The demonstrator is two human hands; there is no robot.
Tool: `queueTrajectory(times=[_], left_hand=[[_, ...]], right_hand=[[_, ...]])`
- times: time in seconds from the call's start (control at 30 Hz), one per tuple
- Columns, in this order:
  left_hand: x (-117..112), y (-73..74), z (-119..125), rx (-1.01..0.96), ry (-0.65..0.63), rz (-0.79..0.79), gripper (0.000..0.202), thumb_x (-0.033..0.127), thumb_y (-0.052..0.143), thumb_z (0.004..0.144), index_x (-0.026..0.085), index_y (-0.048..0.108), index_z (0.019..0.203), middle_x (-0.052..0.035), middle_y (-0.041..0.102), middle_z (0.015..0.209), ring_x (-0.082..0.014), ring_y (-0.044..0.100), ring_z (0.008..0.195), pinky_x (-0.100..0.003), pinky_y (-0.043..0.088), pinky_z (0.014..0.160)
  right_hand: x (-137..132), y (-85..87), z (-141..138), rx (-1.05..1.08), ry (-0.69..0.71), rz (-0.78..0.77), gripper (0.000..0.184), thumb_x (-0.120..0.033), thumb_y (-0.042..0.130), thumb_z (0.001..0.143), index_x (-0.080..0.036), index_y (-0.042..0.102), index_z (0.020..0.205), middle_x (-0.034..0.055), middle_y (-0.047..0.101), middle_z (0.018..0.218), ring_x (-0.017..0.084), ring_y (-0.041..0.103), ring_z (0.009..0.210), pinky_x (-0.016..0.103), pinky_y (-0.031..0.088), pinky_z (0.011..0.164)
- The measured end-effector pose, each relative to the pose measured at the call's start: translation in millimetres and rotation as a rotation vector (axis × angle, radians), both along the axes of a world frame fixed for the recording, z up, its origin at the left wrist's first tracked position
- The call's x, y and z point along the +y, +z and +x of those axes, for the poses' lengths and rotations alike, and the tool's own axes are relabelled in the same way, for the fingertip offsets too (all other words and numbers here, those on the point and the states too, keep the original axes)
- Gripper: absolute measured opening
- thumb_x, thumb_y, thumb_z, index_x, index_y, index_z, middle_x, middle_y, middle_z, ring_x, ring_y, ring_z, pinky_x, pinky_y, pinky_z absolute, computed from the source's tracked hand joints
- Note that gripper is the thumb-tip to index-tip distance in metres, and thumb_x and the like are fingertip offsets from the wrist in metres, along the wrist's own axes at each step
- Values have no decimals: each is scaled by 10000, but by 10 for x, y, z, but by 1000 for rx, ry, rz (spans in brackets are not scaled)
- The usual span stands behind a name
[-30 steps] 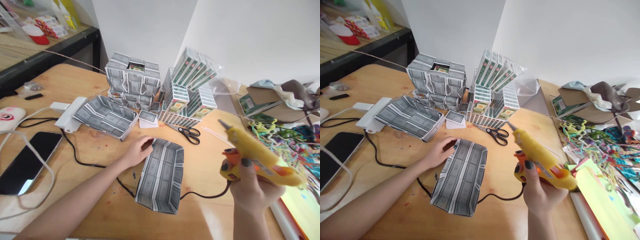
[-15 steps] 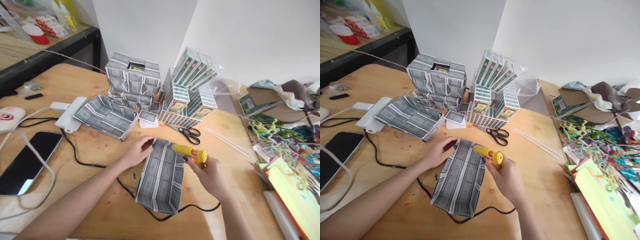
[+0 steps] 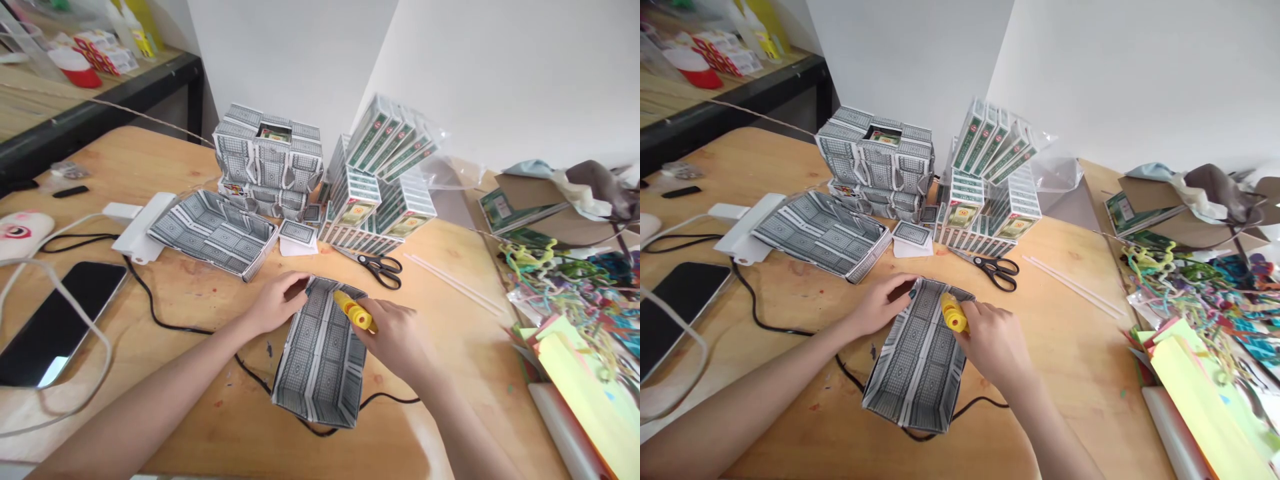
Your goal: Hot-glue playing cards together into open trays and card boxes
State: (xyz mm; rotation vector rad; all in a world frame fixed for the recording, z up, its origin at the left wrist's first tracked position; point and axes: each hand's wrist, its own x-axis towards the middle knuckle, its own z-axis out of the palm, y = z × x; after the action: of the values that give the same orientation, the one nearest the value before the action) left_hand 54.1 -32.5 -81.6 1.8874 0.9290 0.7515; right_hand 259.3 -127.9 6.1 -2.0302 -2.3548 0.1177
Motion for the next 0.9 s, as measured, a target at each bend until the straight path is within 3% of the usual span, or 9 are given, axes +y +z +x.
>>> queueTrajectory(times=[0.13, 0.33, 0.67, 0.9], left_hand=[[3, -9, 2, -9, 1, -5, 318, 193, 497, 789, 171, 573, 1097, -71, 651, 1100, -203, 609, 993, -353, 480, 883], [7, -7, -1, -10, -7, 6, 333, 195, 503, 790, 164, 568, 1115, -73, 639, 1131, -203, 595, 1030, -349, 467, 909], [7, -13, -2, -5, -2, 5, 333, 205, 505, 789, 173, 572, 1114, -74, 642, 1135, -210, 598, 1029, -360, 470, 908], [4, -14, 1, -7, 8, -2, 327, 206, 503, 789, 170, 575, 1106, -73, 649, 1114, -206, 605, 1015, -354, 479, 894]], right_hand=[[12, -17, -60, -75, 44, 0, 51, -158, 511, 736, -185, 511, 780, 5, 593, 673, 149, 550, 594, 256, 271, 521], [43, -17, -143, -239, 93, -144, 128, -100, 466, 718, -185, 444, 812, 31, 562, 753, 155, 546, 582, 280, 244, 483], [89, -31, -205, -311, 122, -279, 138, -75, 459, 740, -167, 503, 833, 67, 571, 816, 194, 591, 679, 285, 316, 493], [100, -53, -233, -312, 131, -254, 140, -71, 449, 768, -171, 537, 811, 69, 586, 796, 210, 584, 680, 297, 339, 506]])
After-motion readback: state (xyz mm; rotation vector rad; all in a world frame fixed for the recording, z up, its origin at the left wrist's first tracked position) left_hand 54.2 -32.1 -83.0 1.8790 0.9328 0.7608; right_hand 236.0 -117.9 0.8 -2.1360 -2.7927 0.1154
